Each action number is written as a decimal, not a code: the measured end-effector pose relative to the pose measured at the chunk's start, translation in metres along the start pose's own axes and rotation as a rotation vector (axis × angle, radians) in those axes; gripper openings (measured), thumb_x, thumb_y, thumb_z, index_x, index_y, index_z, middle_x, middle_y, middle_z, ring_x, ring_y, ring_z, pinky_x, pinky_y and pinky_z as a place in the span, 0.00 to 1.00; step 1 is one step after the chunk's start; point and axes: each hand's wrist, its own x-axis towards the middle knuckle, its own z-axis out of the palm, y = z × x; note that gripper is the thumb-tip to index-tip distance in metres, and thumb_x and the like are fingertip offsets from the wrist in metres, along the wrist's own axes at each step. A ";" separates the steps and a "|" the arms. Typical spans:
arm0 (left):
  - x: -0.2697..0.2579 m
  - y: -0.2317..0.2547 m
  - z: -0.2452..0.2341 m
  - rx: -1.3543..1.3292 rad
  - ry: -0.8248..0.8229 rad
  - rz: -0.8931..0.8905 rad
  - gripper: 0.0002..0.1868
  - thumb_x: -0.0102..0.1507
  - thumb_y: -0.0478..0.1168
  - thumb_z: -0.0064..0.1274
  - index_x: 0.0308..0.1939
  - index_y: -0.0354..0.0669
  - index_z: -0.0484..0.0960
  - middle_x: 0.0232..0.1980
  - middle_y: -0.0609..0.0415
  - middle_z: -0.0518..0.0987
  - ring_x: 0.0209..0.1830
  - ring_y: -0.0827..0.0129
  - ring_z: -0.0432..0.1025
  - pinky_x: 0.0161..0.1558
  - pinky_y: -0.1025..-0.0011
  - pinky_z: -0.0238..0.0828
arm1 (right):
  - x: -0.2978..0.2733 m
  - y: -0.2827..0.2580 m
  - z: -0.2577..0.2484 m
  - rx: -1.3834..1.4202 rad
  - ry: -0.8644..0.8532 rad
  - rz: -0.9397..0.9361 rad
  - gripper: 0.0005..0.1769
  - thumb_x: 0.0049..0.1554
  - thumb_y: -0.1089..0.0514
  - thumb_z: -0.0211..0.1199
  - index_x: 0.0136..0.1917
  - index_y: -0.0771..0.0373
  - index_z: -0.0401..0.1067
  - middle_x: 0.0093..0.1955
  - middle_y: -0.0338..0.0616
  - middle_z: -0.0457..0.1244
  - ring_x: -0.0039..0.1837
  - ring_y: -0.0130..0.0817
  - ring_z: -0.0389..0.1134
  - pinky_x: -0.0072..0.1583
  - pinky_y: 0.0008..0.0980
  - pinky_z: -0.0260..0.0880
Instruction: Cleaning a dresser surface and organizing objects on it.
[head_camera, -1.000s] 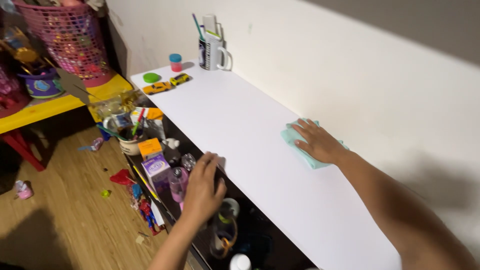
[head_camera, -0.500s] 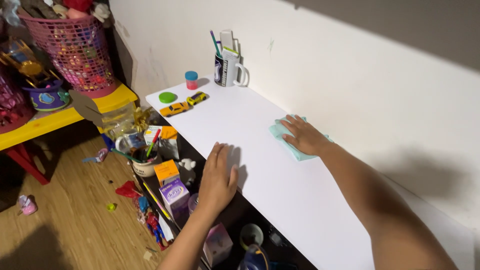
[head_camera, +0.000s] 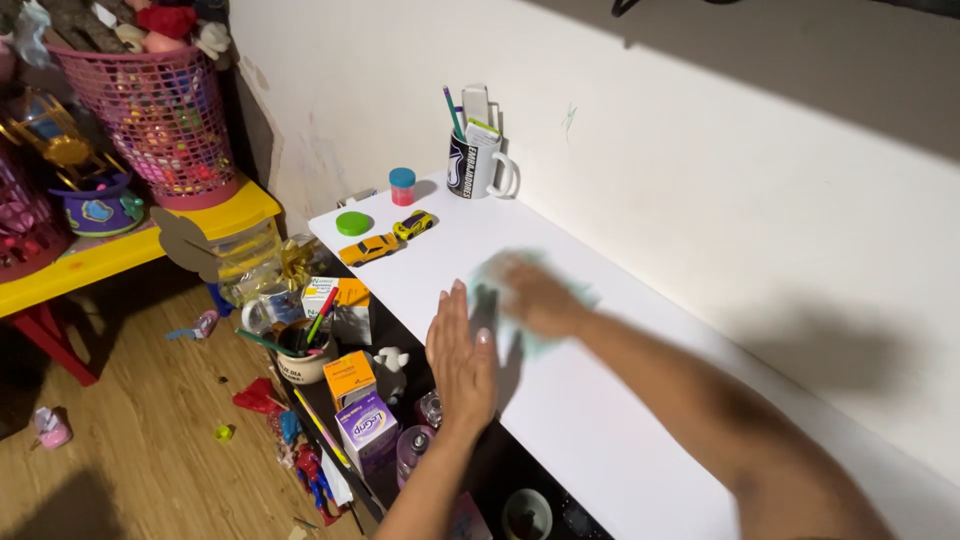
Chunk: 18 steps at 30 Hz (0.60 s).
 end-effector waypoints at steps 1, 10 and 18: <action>-0.001 0.003 0.000 0.002 0.004 -0.003 0.36 0.72 0.54 0.25 0.79 0.35 0.56 0.82 0.43 0.58 0.84 0.47 0.46 0.79 0.51 0.35 | -0.004 -0.029 -0.012 0.000 -0.003 -0.005 0.33 0.59 0.49 0.59 0.75 0.59 0.62 0.77 0.57 0.55 0.81 0.54 0.48 0.79 0.50 0.42; 0.004 0.017 0.000 0.229 0.044 0.007 0.35 0.72 0.54 0.28 0.78 0.37 0.59 0.82 0.41 0.57 0.85 0.45 0.42 0.79 0.47 0.28 | 0.039 0.010 -0.012 0.030 -0.070 -0.162 0.33 0.63 0.45 0.53 0.76 0.60 0.59 0.81 0.53 0.51 0.82 0.50 0.48 0.78 0.46 0.48; 0.007 0.020 -0.008 0.332 -0.047 0.043 0.34 0.69 0.52 0.43 0.75 0.35 0.62 0.77 0.39 0.62 0.83 0.44 0.44 0.76 0.43 0.32 | 0.100 0.066 0.014 -0.186 -0.010 0.540 0.37 0.64 0.34 0.39 0.81 0.50 0.51 0.85 0.44 0.42 0.84 0.47 0.40 0.80 0.48 0.40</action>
